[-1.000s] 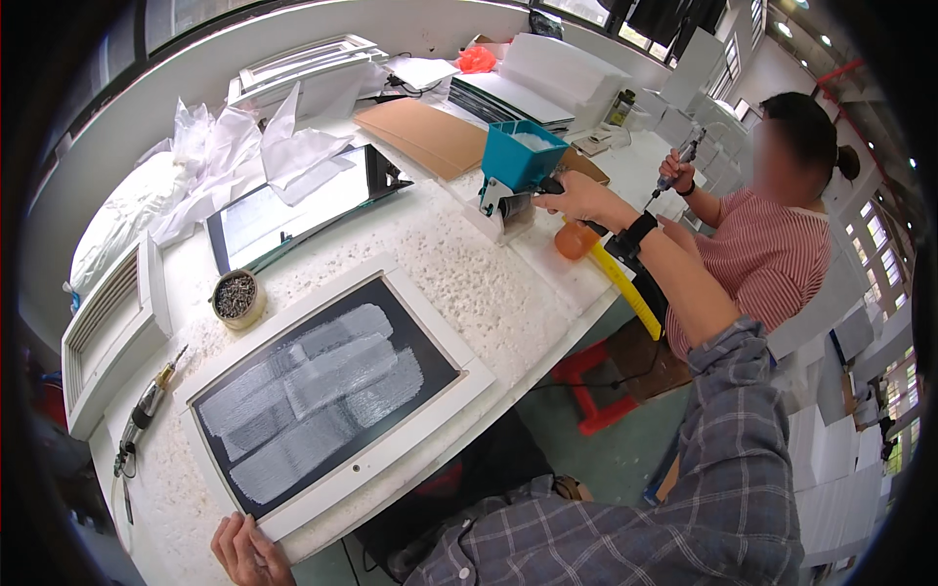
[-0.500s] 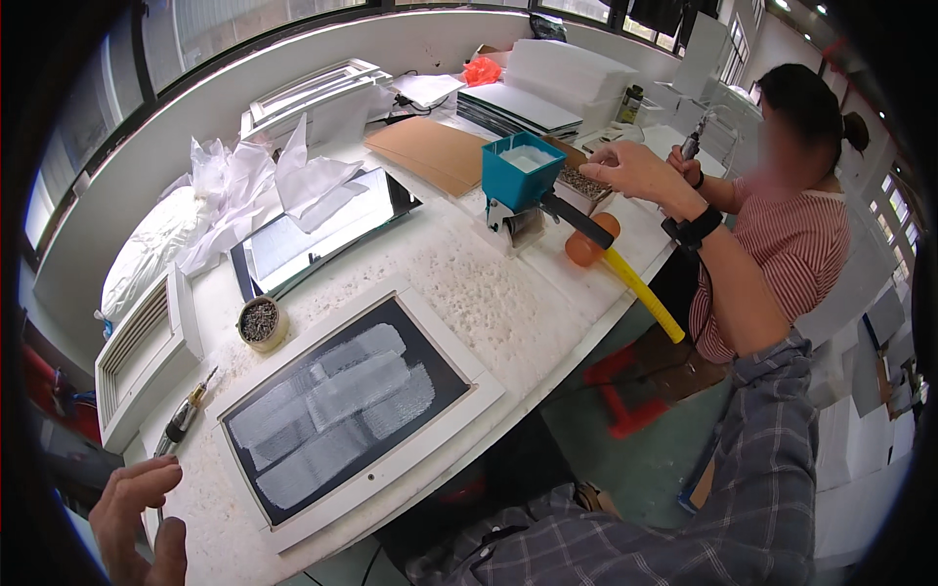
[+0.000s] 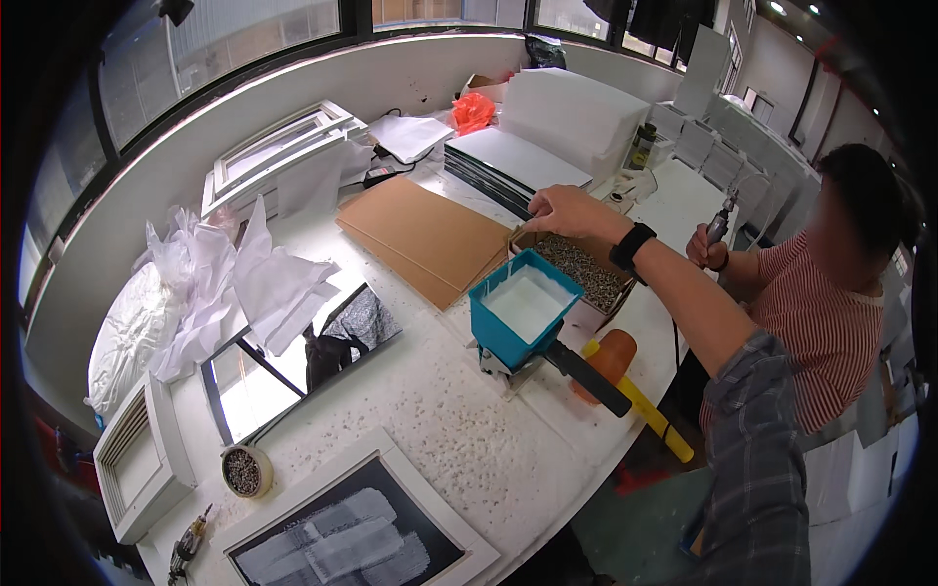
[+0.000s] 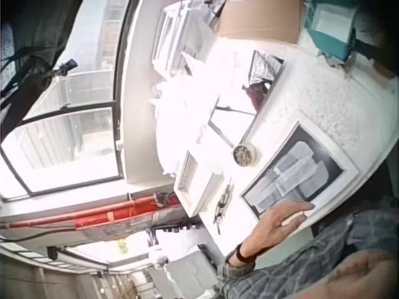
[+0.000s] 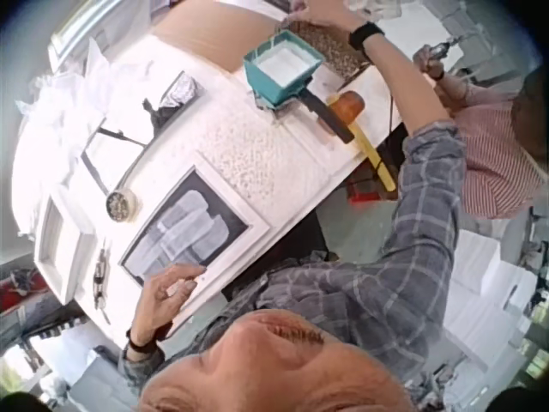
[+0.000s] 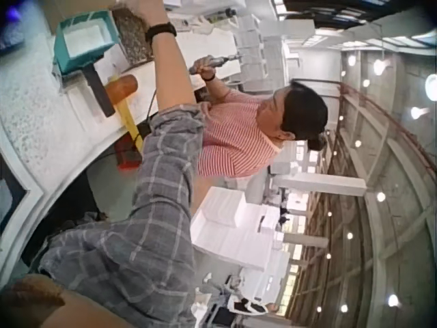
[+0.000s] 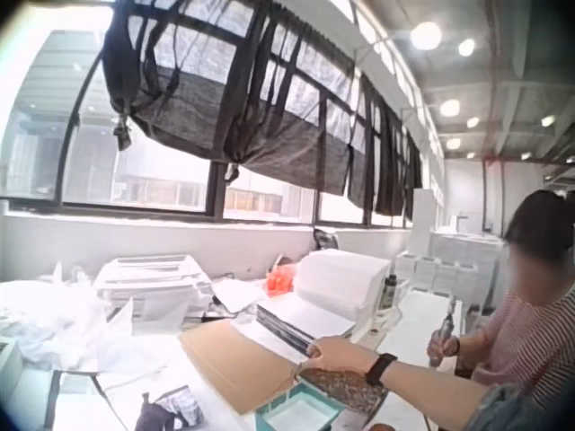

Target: The person assembles a white vent grille by placing a black mesh screen into a frame and applying adhesive with a roller. They then position a white cover panel over the assembly and secure it using a pneumatic screwdriver to drive multiple screws into the panel.

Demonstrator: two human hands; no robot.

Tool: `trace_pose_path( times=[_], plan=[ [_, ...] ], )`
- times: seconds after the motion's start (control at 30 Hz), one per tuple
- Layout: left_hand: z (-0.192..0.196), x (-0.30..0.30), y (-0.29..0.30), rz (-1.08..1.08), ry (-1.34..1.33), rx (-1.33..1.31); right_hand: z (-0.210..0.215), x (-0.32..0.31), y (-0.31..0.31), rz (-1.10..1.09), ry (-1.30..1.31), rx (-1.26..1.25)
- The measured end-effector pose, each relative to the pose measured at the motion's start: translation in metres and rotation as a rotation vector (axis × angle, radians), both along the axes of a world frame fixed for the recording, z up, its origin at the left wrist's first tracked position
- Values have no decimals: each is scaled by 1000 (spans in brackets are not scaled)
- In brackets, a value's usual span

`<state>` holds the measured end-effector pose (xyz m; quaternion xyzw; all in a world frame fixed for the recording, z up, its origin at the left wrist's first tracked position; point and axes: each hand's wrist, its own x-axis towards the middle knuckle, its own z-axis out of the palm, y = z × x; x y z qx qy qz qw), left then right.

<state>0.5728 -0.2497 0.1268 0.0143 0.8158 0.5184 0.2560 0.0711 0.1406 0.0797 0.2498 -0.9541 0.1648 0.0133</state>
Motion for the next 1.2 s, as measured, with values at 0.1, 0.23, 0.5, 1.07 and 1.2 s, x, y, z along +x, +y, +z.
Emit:
trace_pose_path(
  times=[0.1,0.23,0.5,1.07,1.2],
  plan=[
    [-17,-15,6,128,-72,71,-33,-41,6,-26,-45,7],
    [-38,-10,15,341,-359,301,-78,-96,11,-58,80,174],
    [-33,-29,22,453,-376,240,-80,-132,-44,-74,-289,335],
    [-50,-37,13,400,-391,305,5,-89,-43,-23,48,-605],
    [-50,-22,6,361,-329,293,19,-61,-67,20,104,-769]
  ],
)
